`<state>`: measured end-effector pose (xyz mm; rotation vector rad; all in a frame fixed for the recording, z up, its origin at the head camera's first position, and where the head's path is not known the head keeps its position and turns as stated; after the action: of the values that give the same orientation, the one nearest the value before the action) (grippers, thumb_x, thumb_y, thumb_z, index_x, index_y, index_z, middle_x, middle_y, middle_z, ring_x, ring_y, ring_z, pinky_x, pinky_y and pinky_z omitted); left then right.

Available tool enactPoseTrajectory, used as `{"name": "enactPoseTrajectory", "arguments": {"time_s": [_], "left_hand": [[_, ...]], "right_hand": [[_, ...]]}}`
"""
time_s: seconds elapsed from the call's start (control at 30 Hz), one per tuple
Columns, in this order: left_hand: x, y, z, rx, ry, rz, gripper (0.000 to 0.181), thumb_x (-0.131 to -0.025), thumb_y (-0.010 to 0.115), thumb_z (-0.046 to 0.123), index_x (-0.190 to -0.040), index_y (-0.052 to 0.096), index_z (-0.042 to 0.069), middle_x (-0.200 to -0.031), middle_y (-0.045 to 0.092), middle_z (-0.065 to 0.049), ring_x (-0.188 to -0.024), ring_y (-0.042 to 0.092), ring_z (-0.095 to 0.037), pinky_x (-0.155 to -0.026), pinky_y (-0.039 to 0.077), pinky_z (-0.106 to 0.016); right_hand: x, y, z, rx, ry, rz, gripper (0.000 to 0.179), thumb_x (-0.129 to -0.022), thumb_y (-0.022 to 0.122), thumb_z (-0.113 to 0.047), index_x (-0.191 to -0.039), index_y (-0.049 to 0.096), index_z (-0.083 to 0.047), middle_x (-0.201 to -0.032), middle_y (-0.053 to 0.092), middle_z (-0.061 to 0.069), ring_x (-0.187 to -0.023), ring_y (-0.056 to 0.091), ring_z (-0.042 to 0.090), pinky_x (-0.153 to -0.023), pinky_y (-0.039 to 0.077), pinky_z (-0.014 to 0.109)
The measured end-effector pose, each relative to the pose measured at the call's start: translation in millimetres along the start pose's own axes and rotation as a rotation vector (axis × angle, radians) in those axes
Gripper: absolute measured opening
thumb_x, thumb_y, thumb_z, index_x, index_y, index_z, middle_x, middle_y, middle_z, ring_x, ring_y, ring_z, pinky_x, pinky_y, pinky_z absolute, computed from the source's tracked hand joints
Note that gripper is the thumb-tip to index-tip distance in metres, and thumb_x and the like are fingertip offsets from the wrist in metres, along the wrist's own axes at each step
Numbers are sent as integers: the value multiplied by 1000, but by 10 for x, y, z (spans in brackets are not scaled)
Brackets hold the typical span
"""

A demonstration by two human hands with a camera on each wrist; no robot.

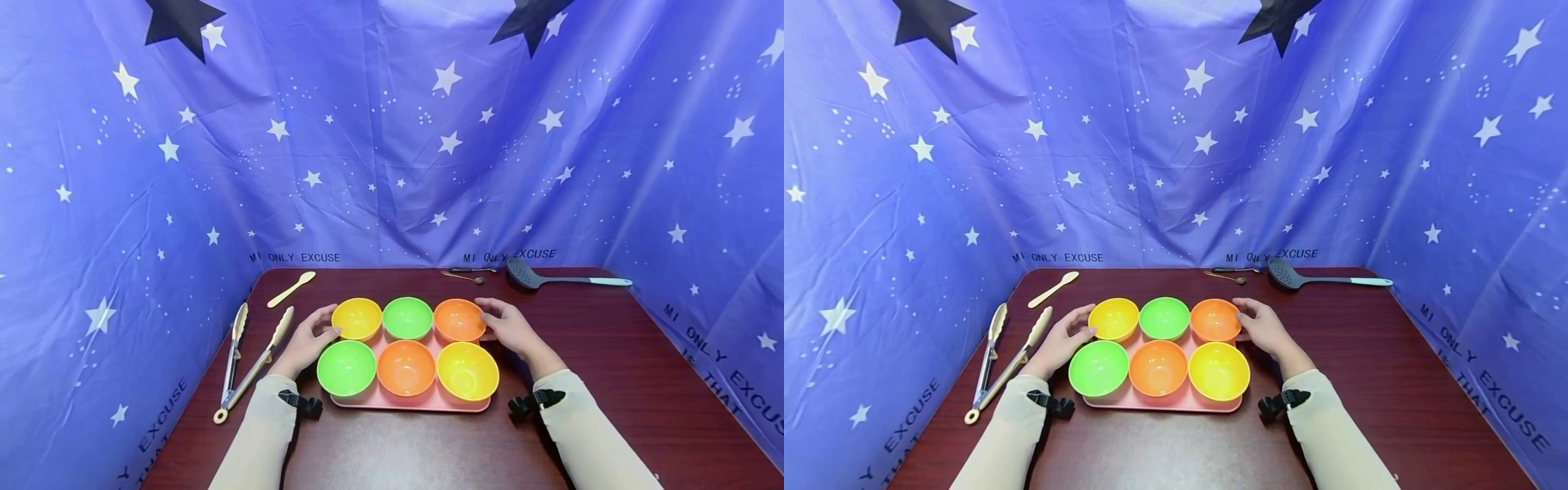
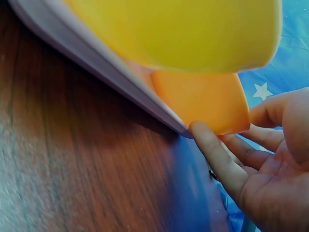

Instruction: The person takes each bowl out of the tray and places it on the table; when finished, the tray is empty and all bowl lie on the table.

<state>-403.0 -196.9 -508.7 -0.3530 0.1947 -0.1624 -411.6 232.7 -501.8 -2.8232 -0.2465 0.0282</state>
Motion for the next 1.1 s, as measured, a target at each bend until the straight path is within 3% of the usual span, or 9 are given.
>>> {"name": "enactPoseTrajectory", "arguments": {"time_s": [0.1, 0.2, 0.33, 0.67, 1.1], "left_hand": [[1, 7, -4, 51, 18, -5, 62, -101, 69, 9, -157, 44, 2, -138, 61, -25, -113, 68, -33, -92, 54, -31], [49, 5, 120, 88, 11, -10, 60, -101, 68, 5, -156, 44, -1, -137, 61, -28, -114, 67, -36, -90, 54, -27], [66, 15, 157, 106, -20, -12, 58, -101, 65, 1, -156, 44, -2, -138, 59, -29, -119, 65, -42, -91, 53, -25], [12, -1, -90, 131, -19, 14, 57, -101, 69, 8, -155, 50, 10, -136, 63, -21, -116, 66, -34, -93, 53, -25], [9, 5, -100, 124, -28, 3, 57, -101, 69, 10, -155, 50, 13, -136, 63, -17, -117, 67, -31, -93, 54, -29]], "right_hand": [[-3, 6, 18, -26, 19, -5, 45, -110, 48, -6, -155, 44, 3, -145, 48, 31, -94, 72, 28, -75, 63, 42], [0, 8, 25, -44, 36, -6, 46, -110, 47, -5, -155, 43, 3, -145, 48, 31, -91, 72, 26, -75, 63, 44], [5, 3, 25, -62, 54, 6, 46, -110, 46, -4, -155, 43, 2, -142, 47, 30, -89, 72, 25, -74, 63, 44], [17, 13, 9, -93, 63, 13, 45, -109, 44, -1, -154, 43, 3, -141, 46, 30, -90, 73, 27, -76, 63, 46], [55, -70, -93, -85, 53, 71, 45, -108, 47, 0, -153, 46, 2, -143, 47, 30, -89, 73, 27, -75, 63, 43]]}}
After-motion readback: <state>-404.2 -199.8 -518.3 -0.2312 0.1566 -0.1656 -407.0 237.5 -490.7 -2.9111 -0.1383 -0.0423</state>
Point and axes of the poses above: each hand's wrist, its own x-axis away from the middle knuckle, its own y-axis out of the palm, z = x × y, the point moved 9 cm from there along -x, towards the middle knuckle
